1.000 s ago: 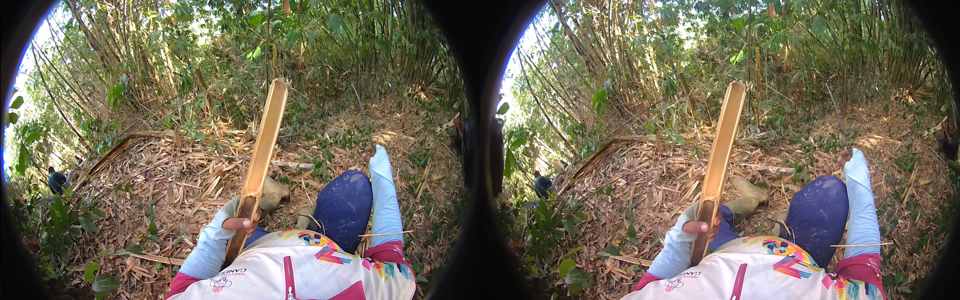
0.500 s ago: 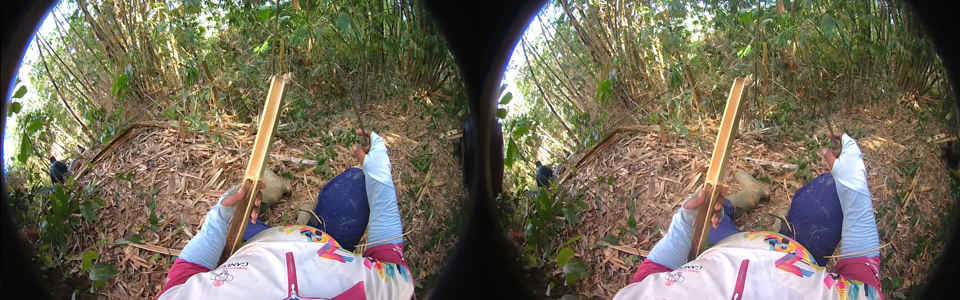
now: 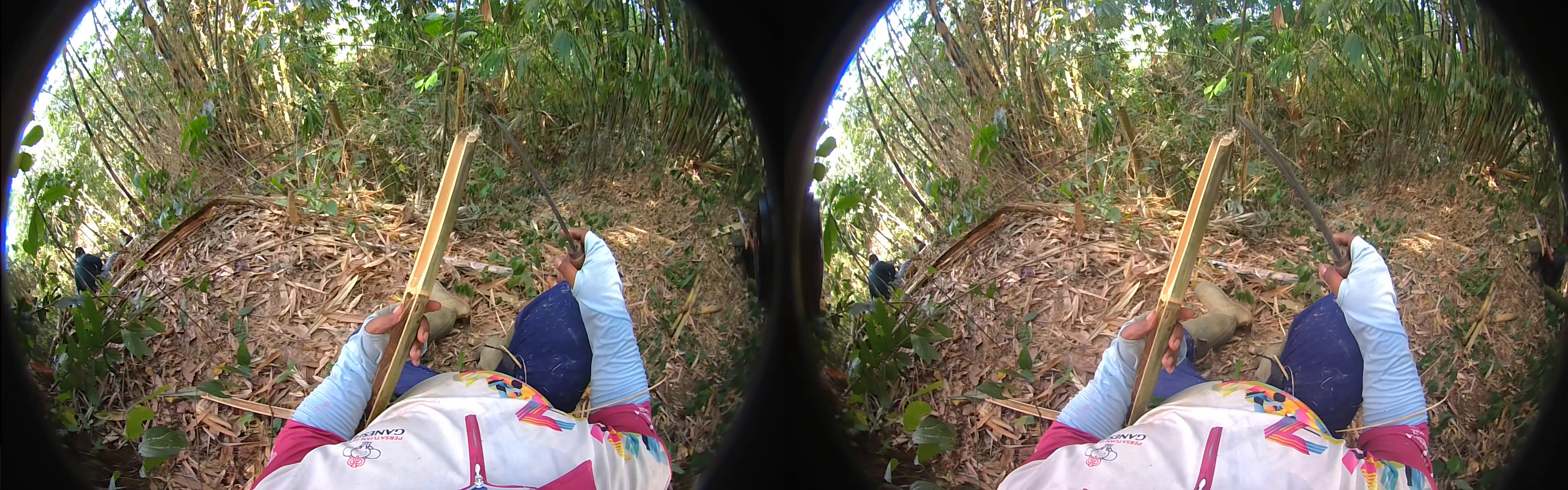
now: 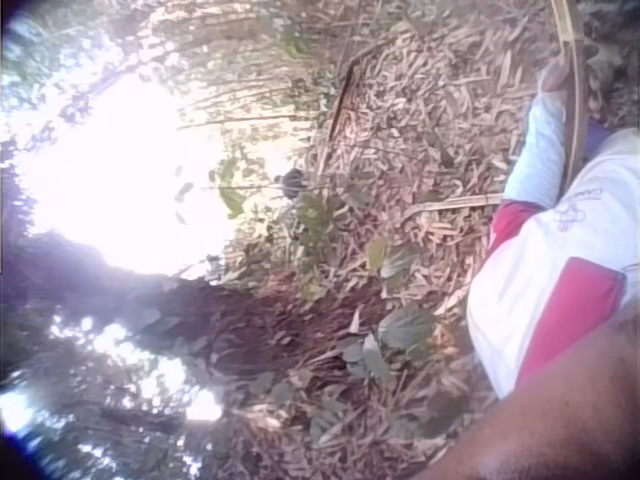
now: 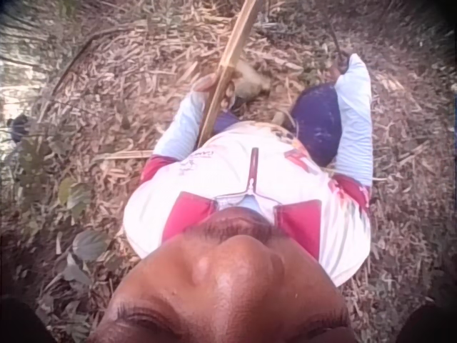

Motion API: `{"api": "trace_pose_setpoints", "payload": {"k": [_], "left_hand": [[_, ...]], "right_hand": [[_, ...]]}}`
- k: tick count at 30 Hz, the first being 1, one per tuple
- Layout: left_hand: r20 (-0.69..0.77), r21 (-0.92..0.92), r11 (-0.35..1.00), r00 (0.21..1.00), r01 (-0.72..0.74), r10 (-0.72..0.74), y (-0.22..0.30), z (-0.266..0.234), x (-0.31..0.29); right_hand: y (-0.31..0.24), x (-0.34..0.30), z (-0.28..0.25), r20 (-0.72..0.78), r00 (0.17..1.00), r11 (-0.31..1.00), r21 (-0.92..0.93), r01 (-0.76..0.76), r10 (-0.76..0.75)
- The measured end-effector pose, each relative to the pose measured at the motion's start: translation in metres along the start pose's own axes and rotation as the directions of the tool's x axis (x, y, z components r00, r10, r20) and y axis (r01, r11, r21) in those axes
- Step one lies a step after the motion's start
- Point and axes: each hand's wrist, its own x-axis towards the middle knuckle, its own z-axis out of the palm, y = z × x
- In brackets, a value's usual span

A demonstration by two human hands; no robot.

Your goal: The person sits on the ground in a bamboo forest and uses a large knife to split a bamboo stalk lengthwise. They hold the stalk with one hand and repeatedly strike it with the knife to create a long, flat piece of bamboo.

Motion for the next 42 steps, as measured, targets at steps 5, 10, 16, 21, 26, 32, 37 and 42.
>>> {"api": "trace_pose_setpoints", "payload": {"k": [5, 10, 16, 21, 26, 32, 37, 42], "left_hand": [[-0.126, 0.096, 0.995, 0.992, 0.034, -0.022, 0.002, 0.017, 0.000], [-0.276, 0.309, 0.942, 0.960, 0.133, -0.046, 0.010, 0.042, 0.001], [-0.394, 0.442, 0.877, 0.919, 0.187, 0.003, 0.010, 0.069, 0.003], [-0.543, 0.565, 0.784, 0.831, 0.255, 0.121, 0.002, 0.104, 0.008], [-0.536, 0.688, 0.680, 0.809, 0.253, 0.241, -0.002, 0.122, 0.016], [-0.512, 0.752, 0.609, 0.804, 0.251, 0.301, -0.011, 0.126, 0.020], [-0.486, 0.822, 0.498, 0.795, 0.275, 0.363, -0.015, 0.128, 0.024], [-0.507, 0.833, 0.464, 0.754, 0.303, 0.418, -0.019, 0.135, 0.025]], "right_hand": [[-0.002, -0.005, 0.001, 0.051, 0.999, 0.999, -0.032, 0.001, 0.001], [-0.015, -0.014, 0.021, 0.098, 0.989, 0.989, -0.091, 0.117, -0.108], [-0.045, -0.031, 0.054, 0.332, 0.908, 0.905, -0.247, 0.346, -0.257], [-0.068, -0.039, 0.075, 0.477, 0.834, 0.824, -0.328, 0.462, -0.278], [-0.077, -0.041, 0.082, 0.562, 0.800, 0.795, -0.379, 0.474, -0.210], [-0.086, -0.045, 0.085, 0.584, 0.783, 0.719, -0.448, 0.532, -0.215], [-0.079, -0.043, 0.094, 0.596, 0.784, 0.719, -0.467, 0.514, -0.174], [-0.078, -0.043, 0.098, 0.575, 0.795, 0.710, -0.476, 0.519, -0.195]]}}
